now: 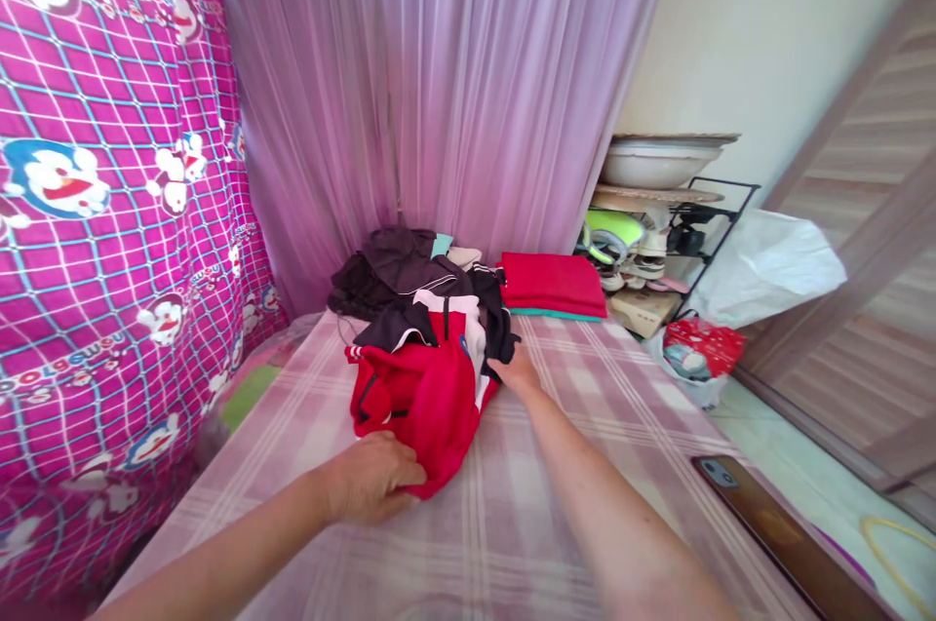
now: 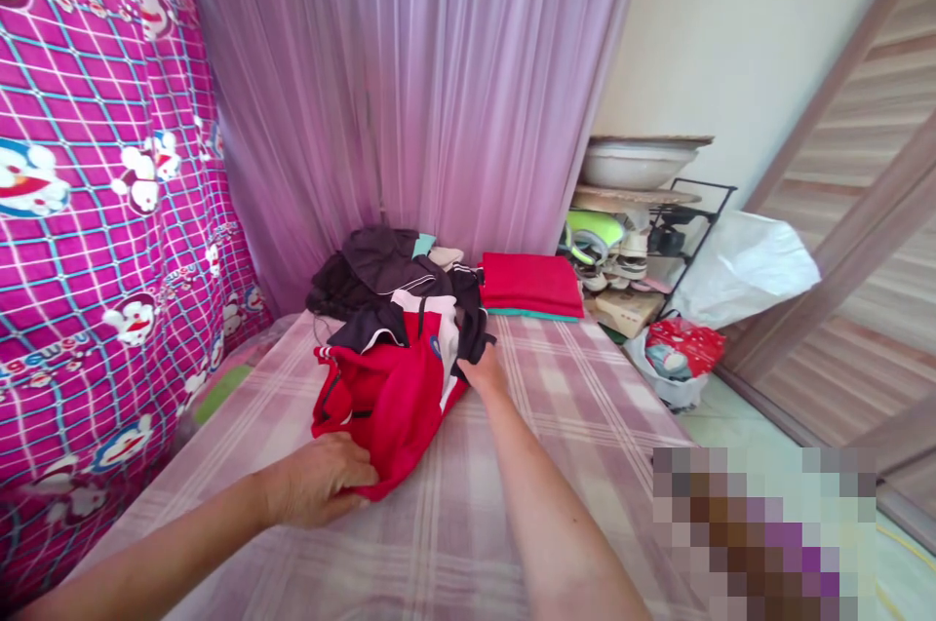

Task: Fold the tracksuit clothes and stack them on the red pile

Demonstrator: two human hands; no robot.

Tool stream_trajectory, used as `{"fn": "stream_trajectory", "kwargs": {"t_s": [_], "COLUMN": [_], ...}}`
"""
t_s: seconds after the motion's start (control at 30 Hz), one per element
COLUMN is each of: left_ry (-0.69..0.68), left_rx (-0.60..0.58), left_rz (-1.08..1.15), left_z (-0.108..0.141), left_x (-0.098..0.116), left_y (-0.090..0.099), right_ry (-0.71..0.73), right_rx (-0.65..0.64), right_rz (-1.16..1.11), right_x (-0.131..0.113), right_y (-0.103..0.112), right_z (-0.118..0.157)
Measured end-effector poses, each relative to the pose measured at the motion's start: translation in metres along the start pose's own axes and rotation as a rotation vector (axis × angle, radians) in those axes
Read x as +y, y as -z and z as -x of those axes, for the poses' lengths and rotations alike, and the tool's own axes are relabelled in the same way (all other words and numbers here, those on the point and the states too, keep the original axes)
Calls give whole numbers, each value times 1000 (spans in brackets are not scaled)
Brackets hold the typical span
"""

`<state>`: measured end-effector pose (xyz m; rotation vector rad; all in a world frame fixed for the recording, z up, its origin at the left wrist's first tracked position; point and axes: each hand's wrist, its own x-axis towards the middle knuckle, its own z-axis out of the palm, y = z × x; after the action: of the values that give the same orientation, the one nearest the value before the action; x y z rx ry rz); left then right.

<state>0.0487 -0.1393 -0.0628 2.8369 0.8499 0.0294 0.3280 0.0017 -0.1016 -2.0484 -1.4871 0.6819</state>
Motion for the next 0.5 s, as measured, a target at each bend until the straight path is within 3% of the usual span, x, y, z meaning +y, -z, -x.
{"fn": "stream_trajectory", "kwargs": {"t_s": [0.1,0.17,0.33,0.4,0.5], "left_ry": [67,144,251,290,445], "left_rx": [-23,-21,70,143,310], "left_rz": [75,112,320,355,270], "left_z": [4,5,1,-5,-19], "left_x": [-11,-20,-41,-50,-72], "left_y": [2,5,16,19,20], "right_ry": [31,43,107,98,200], "right_rx": [12,78,206,159,-91], "right_rz": [83,154,344,408,461], "right_x": [3,14,79,105,120], "right_y": [1,13,63,83,109], "right_z": [5,13,59,84,112]}}
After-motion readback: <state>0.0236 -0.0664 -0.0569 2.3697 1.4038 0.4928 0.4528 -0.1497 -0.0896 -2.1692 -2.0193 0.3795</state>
